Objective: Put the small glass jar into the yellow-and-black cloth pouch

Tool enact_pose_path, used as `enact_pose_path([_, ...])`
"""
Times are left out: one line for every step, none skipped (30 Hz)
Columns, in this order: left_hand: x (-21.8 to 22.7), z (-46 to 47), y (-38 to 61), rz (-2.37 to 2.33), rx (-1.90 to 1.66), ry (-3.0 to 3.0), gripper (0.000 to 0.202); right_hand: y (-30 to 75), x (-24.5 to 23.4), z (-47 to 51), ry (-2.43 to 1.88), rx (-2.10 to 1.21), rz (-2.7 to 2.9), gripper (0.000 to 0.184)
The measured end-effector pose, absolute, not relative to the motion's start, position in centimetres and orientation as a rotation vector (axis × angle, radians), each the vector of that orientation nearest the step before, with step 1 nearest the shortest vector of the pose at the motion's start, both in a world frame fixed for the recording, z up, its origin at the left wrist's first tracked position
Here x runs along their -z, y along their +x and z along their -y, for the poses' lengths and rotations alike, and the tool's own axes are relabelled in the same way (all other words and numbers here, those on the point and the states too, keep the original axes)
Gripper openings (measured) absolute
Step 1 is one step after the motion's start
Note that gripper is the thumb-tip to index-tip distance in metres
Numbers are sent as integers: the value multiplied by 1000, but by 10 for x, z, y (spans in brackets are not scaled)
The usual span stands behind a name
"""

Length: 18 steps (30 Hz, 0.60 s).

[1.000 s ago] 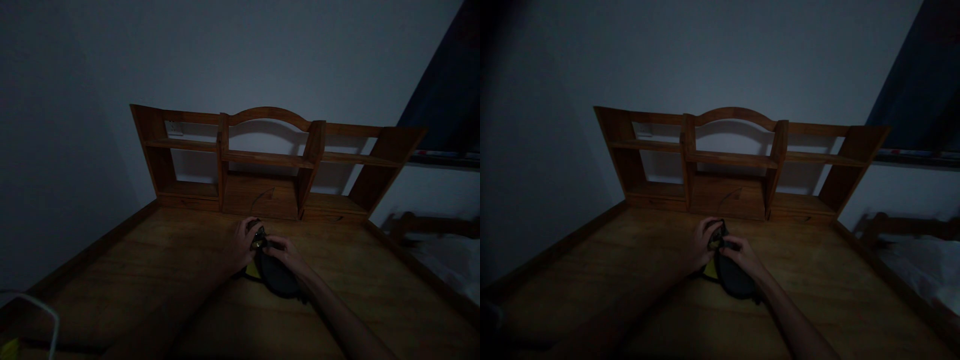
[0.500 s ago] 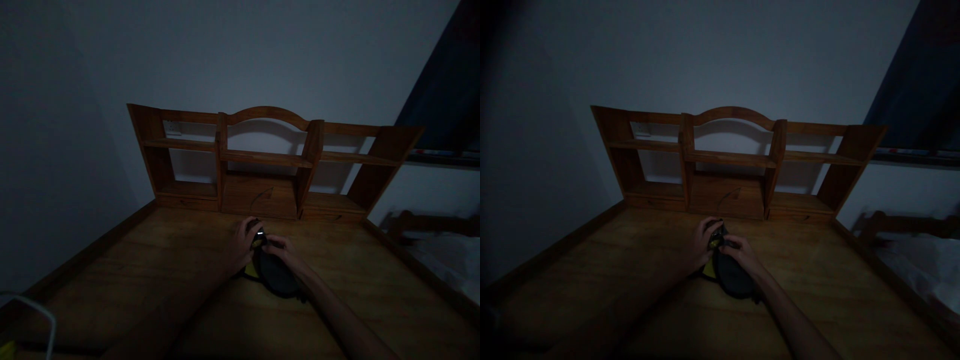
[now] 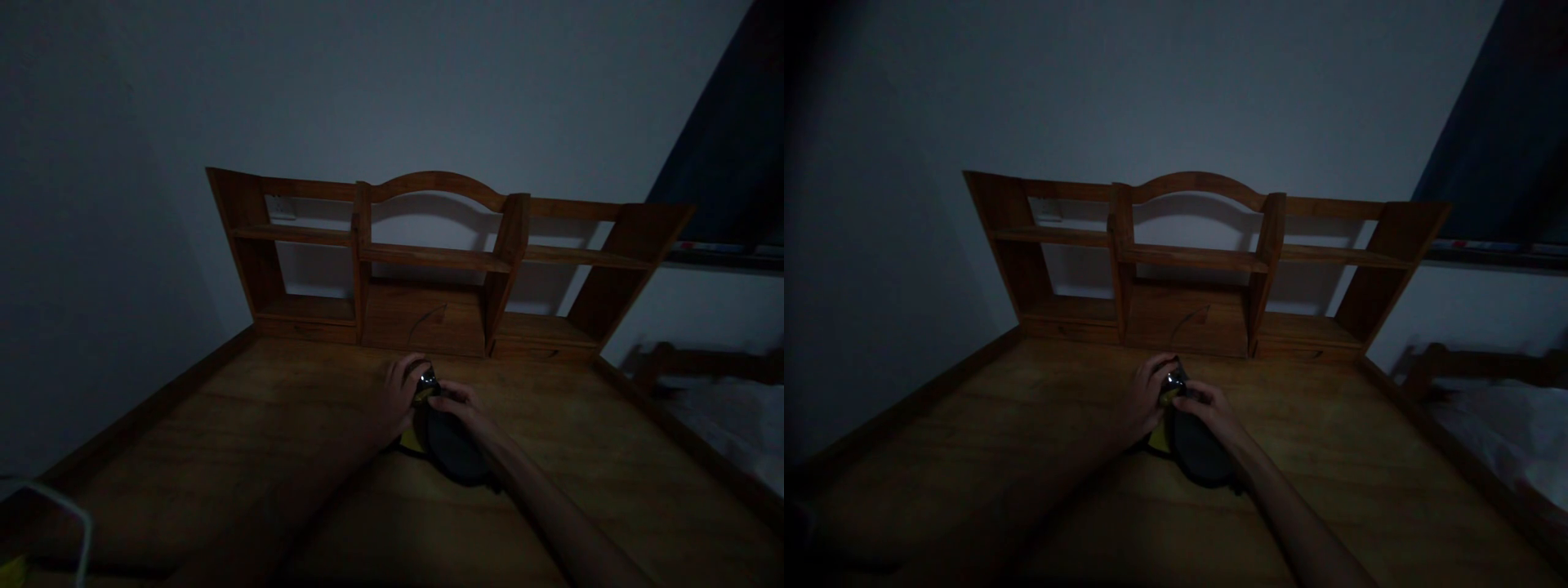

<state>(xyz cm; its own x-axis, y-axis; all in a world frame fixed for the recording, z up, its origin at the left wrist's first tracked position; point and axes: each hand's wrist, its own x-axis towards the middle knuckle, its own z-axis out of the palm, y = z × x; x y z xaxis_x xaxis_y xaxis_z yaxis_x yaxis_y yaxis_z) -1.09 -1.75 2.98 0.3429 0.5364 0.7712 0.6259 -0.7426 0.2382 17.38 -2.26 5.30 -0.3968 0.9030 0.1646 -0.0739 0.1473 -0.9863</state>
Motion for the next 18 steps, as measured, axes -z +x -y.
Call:
enact_pose_path([-29, 17, -11, 1090, 1385, -2471, 60, 173, -55, 24, -835, -1404, 1529, 29])
enact_pose_path([-29, 17, -11, 1097, 1402, -2450, 60, 173, -56, 25, -842, -1411, 1515, 31])
enact_pose_path([-28, 16, -11, 1105, 1418, -2430, 59, 172, -58, 26, -853, -1419, 1505, 32])
enact_pose_path([-28, 15, -12, 1118, 1421, -2421, 58, 171, -58, 27, -867, -1424, 1497, 34])
enact_pose_path([-27, 14, -12, 1132, 1409, -2428, 58, 170, -59, 27, -879, -1425, 1490, 35])
enact_pose_path([-28, 14, -13, 1143, 1392, -2443, 59, 170, -59, 27, -883, -1424, 1486, 36])
enact_pose_path([-28, 14, -13, 1147, 1374, -2462, 60, 169, -58, 27, -878, -1427, 1486, 37])
enact_pose_path([-29, 15, -14, 1146, 1361, -2478, 61, 168, -58, 26, -871, -1428, 1486, 38])
enact_pose_path([-30, 16, -15, 1146, 1351, -2490, 63, 168, -57, 26, -862, -1429, 1487, 39])
enact_pose_path([-32, 17, -15, 1150, 1342, -2501, 64, 167, -57, 26, -855, -1428, 1487, 39])
enact_pose_path([-34, 19, -16, 1159, 1331, -2515, 65, 167, -56, 26, -852, -1427, 1489, 39])
enact_pose_path([-35, 20, -16, 1170, 1322, -2537, 67, 166, -56, 26, -855, -1422, 1492, 39])
enact_pose_path([-37, 21, -16, 1189, 1321, -2566, 68, 166, -56, 27, -863, -1409, 1500, 39])
enact_pose_path([-38, 21, -16, 1218, 1331, -2596, 71, 166, -56, 27, -880, -1388, 1512, 38])
enact_pose_path([-38, 21, -15, 1251, 1363, -2622, 73, 166, -55, 27, -906, -1361, 1524, 38])
enact_pose_path([-38, 20, -14, 1288, 1429, -2636, 75, 167, -55, 27, -936, -1330, 1534, 37])
enact_pose_path([-37, 18, -13, 1324, 1527, -2641, 78, 167, -55, 27, -963, -1301, 1540, 37])
enact_pose_path([-35, 16, -12, 1362, 1651, -2641, 82, 167, -55, 27, -980, -1278, 1542, 37])
